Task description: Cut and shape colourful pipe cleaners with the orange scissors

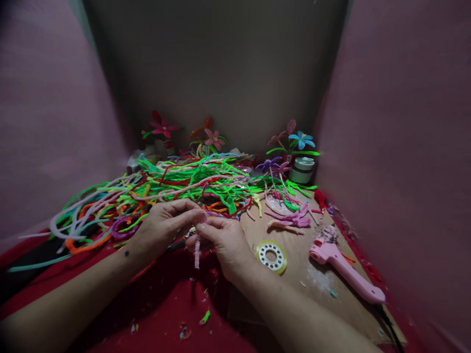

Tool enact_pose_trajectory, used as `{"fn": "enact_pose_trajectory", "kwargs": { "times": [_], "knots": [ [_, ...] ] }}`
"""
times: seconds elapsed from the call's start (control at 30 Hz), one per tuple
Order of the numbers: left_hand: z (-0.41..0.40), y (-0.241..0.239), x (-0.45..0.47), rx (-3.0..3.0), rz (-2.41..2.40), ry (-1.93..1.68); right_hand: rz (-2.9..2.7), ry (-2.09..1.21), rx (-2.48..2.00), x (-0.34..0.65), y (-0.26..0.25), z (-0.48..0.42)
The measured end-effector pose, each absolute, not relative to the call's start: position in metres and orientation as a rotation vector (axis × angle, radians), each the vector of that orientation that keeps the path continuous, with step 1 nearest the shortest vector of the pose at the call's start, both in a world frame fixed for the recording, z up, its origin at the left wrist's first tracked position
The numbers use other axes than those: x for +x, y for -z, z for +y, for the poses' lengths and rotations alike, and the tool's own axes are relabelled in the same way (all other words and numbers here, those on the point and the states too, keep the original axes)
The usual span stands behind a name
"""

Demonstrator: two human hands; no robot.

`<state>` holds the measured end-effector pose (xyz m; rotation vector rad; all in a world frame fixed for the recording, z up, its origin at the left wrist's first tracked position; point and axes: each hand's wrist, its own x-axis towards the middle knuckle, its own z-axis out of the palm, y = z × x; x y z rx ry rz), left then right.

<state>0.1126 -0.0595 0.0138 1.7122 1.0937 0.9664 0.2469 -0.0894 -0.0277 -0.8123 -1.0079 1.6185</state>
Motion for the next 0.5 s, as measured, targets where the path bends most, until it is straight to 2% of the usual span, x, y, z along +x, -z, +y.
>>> {"fn": "enact_pose_trajectory", "kwargs": {
  "times": [0.5],
  "knots": [
    [-0.0595, -0.0136, 0.1139, 1.651, 1.055, -0.954, -0.962, -1.614, -0.840, 0.2470, 0.0268, -0.0881]
  ]
}}
